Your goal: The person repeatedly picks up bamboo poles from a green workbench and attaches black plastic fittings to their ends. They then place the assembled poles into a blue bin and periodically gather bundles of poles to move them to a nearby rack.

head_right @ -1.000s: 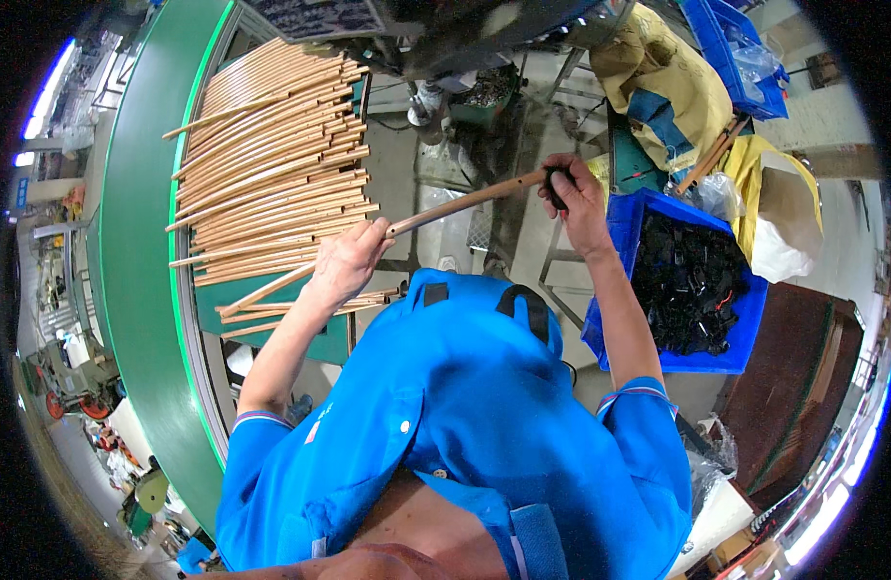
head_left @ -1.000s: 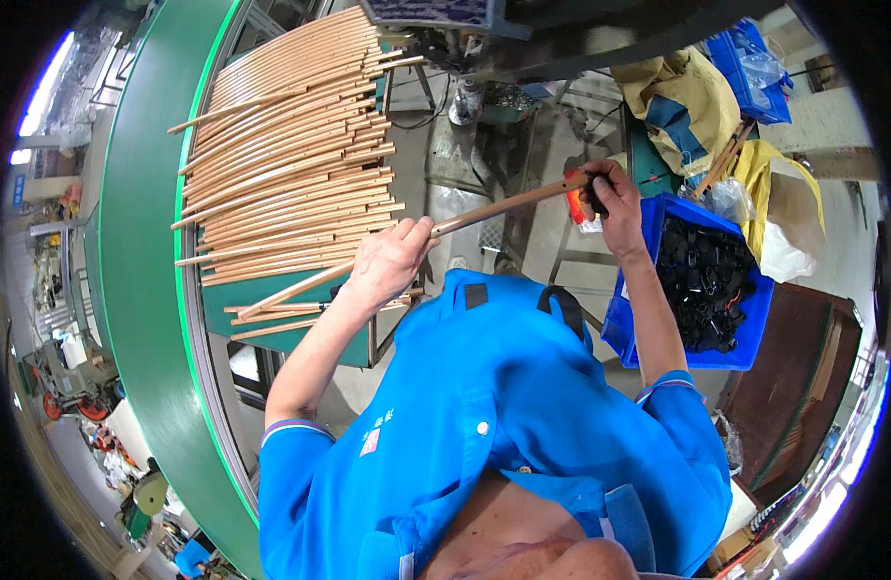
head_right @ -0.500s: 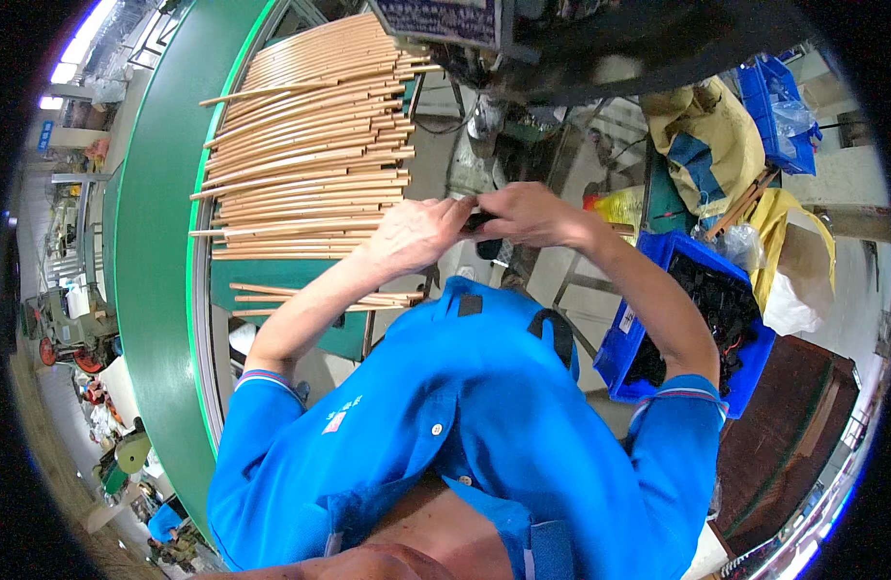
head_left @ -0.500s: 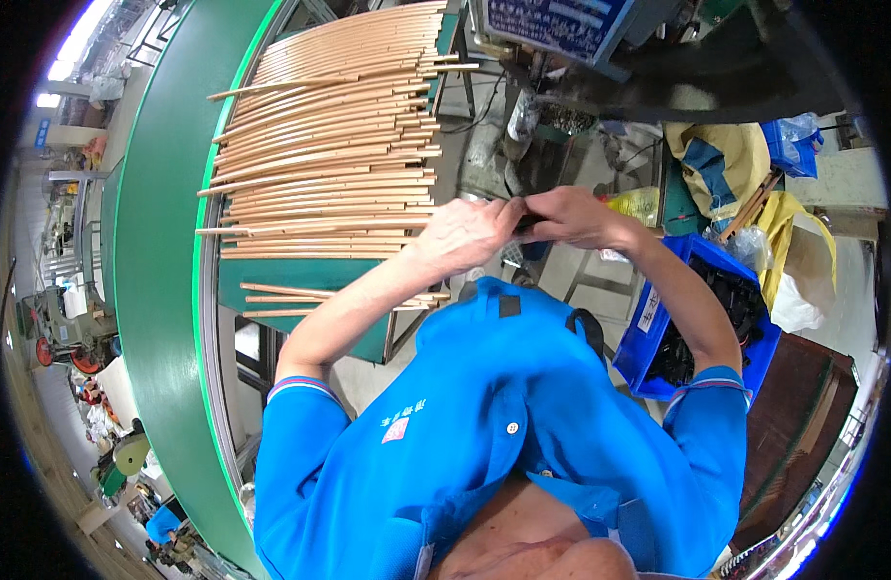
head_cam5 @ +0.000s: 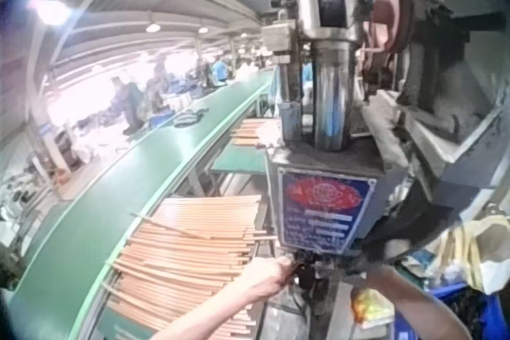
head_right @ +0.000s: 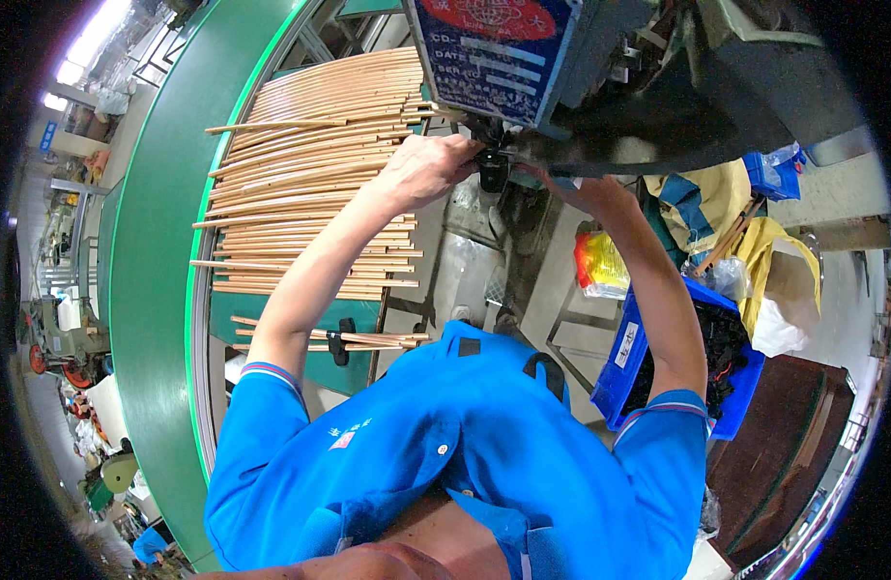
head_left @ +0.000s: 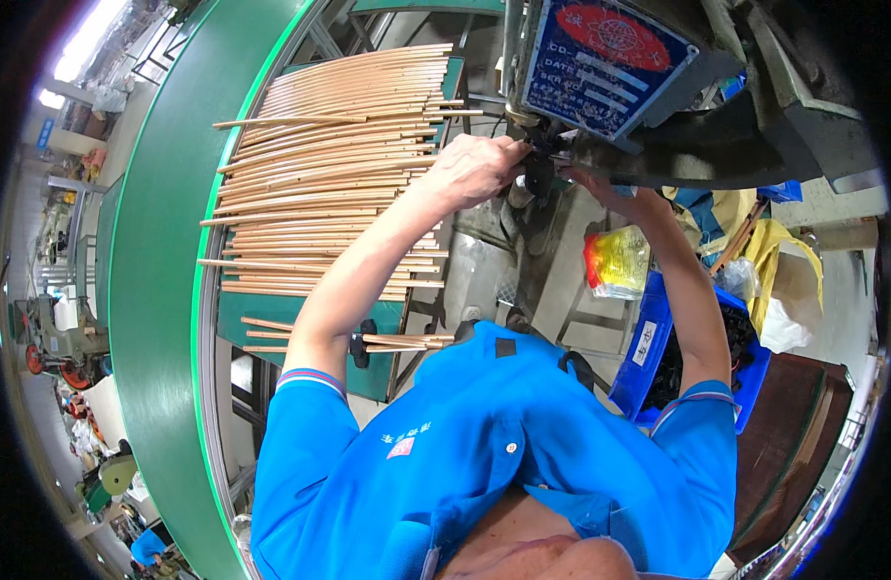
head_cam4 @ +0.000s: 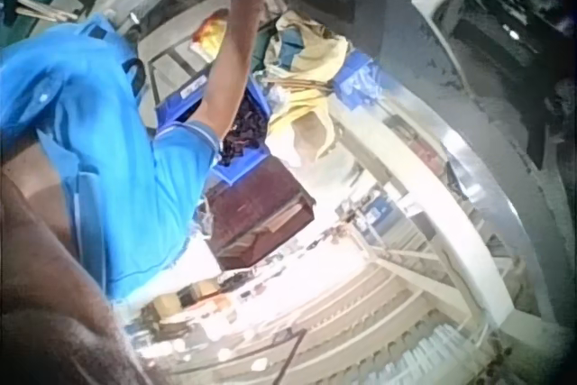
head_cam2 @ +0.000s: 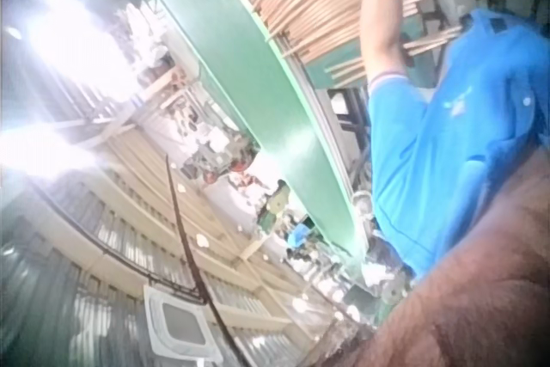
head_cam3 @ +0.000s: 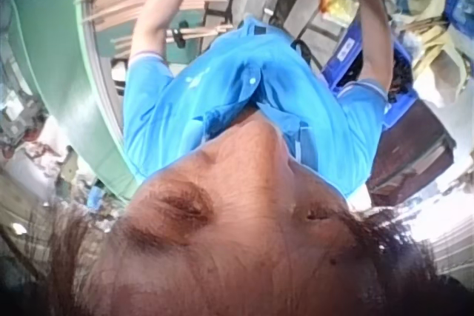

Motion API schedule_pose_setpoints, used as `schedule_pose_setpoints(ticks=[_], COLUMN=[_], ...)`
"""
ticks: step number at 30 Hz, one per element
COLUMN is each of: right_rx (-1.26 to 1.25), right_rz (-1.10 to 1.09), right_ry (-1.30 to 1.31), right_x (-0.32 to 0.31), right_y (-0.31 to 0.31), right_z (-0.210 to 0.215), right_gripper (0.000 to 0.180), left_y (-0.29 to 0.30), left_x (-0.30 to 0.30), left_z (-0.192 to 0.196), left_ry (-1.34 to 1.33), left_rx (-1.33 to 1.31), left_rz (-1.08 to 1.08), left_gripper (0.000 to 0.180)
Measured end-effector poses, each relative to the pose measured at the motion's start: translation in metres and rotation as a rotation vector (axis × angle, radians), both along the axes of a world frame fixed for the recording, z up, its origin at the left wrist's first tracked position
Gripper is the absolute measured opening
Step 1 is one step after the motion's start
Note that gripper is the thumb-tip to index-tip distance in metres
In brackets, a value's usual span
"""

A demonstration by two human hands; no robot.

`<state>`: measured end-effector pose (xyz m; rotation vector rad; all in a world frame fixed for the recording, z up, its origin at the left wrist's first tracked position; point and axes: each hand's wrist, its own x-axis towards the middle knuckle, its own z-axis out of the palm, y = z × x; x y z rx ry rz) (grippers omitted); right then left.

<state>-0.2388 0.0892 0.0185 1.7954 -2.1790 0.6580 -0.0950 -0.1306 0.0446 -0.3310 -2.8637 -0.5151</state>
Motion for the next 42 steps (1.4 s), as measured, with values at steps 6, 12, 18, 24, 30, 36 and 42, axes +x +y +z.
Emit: schedule_pose_setpoints(ticks=[6,12,18,24,30,36,42], right_rx=[0.132,0.165,0.287,-0.284,-0.105,-0.118,-0.122], right_rz=[-0.035,0.01,-0.168,-0.306,-0.442,-0.444,-0.323], right_ry=[-0.099,-0.25,-0.591,-0.364,0.02,-0.321,-1.031], right_x=[0.001,-0.018,0.006,0.028,-0.057,-0.114,-0.118], right_y=[0.01,0.014,0.005,0.051,0.002,0.018,0.015], right_z=[0.014,-0.045,-0.016,-0.051,-0.189,-0.262,-0.251], right_gripper=[0.029,0.03,0.028,0.015,0.033,0.033,0.034], left_y=[-0.004,-0.005,-0.008,-0.023,-0.022,-0.018,-0.02], left_x=[-0.014,-0.02,-0.016,0.007,0.005,0.006,0.076], left_z=[-0.013,-0.025,-0.037,-0.037,-0.028,-0.041,-0.031], left_ry=[-0.049,0.048,0.037,-0.044,-0.195,-0.128,-0.1], left_rx=[0.031,0.037,0.008,-0.025,0.044,0.05,0.269], left_rz=[-0.045,-0.103,-0.065,0.058,0.04,0.051,0.06], left_gripper=[0.02,0.025,0.028,0.032,0.023,0.017,0.015])
